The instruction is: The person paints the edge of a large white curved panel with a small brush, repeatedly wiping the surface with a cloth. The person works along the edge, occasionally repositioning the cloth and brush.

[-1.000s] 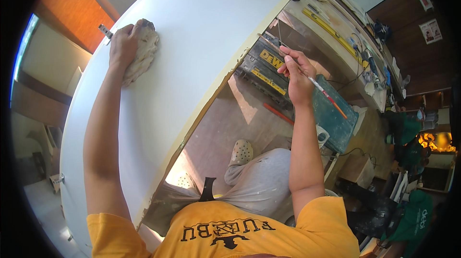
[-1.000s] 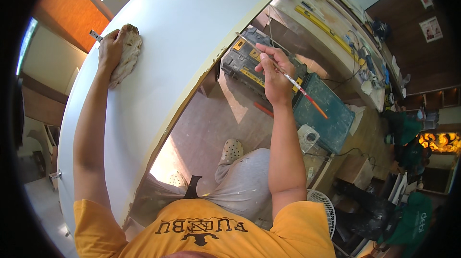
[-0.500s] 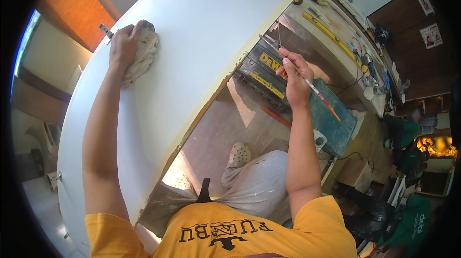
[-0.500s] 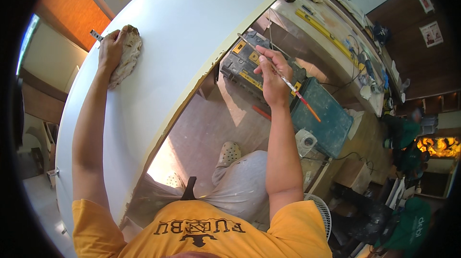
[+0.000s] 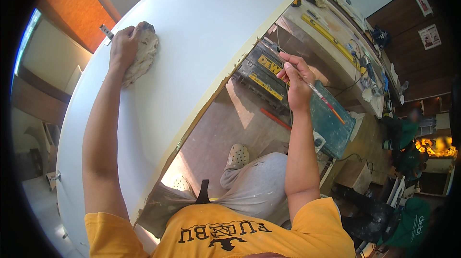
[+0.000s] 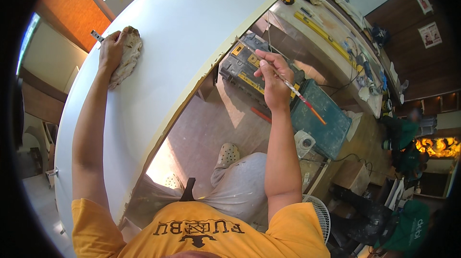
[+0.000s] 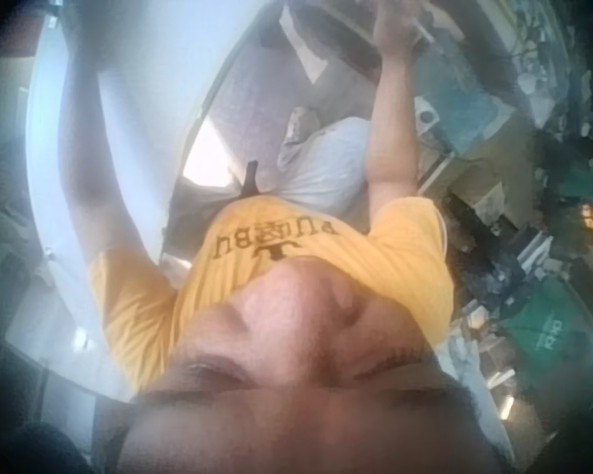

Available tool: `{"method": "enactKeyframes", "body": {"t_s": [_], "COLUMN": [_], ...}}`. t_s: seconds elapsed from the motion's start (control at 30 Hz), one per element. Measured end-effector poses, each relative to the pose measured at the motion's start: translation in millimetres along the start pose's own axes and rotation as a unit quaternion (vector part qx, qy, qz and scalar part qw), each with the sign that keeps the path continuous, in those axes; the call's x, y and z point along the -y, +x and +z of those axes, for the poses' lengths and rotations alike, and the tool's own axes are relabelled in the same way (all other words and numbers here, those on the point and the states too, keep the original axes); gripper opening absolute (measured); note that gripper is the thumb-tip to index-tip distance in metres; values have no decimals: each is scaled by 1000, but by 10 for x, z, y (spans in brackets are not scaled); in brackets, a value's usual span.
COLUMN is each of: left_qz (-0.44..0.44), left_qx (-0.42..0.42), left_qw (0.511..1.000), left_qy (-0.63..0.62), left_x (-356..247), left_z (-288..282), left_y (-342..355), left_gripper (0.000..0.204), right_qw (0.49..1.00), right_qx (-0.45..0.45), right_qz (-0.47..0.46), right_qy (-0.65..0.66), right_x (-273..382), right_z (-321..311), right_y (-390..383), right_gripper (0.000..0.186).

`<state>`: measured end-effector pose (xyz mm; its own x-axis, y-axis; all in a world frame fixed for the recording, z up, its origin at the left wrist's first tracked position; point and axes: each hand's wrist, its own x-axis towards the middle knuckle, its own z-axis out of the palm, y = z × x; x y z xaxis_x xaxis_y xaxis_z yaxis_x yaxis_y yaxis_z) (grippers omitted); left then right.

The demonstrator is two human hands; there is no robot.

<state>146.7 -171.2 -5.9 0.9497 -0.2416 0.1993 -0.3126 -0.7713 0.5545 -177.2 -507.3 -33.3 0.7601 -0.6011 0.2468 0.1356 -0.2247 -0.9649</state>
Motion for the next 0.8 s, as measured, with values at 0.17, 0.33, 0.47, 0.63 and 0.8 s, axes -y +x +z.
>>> {"method": "enactKeyframes", "body": {"t_s": [0.17, 0.33, 0.47, 0.63, 0.8], "left_qz": [-8, -4, 14, 5, -13], "left_qx": [15, 5, -10, 3, 22], "left_qw": [1000, 1000, 1000, 1000, 1000], "left_qy": [4, 13, 9, 4, 10], "left_x": [-30, 0, 60, 8, -12], "left_z": [-17, 2, 15, 10, -22], "left_y": [12, 25, 39, 13, 15], "left_gripper": [63, 61, 60, 61, 63], "right_qw": [1000, 1000, 1000, 1000, 998], "right_qx": [-10, -4, 12, 29, 55], "right_qz": [-3, -3, -3, 6, 16], "right_qy": [-6, 3, 1, 2, 7], "right_x": [-2, -14, 16, 88, 177], "right_z": [63, 69, 61, 35, 50], "right_y": [16, -5, -23, -50, -79], "right_gripper": [25, 24, 24, 24, 24]}}
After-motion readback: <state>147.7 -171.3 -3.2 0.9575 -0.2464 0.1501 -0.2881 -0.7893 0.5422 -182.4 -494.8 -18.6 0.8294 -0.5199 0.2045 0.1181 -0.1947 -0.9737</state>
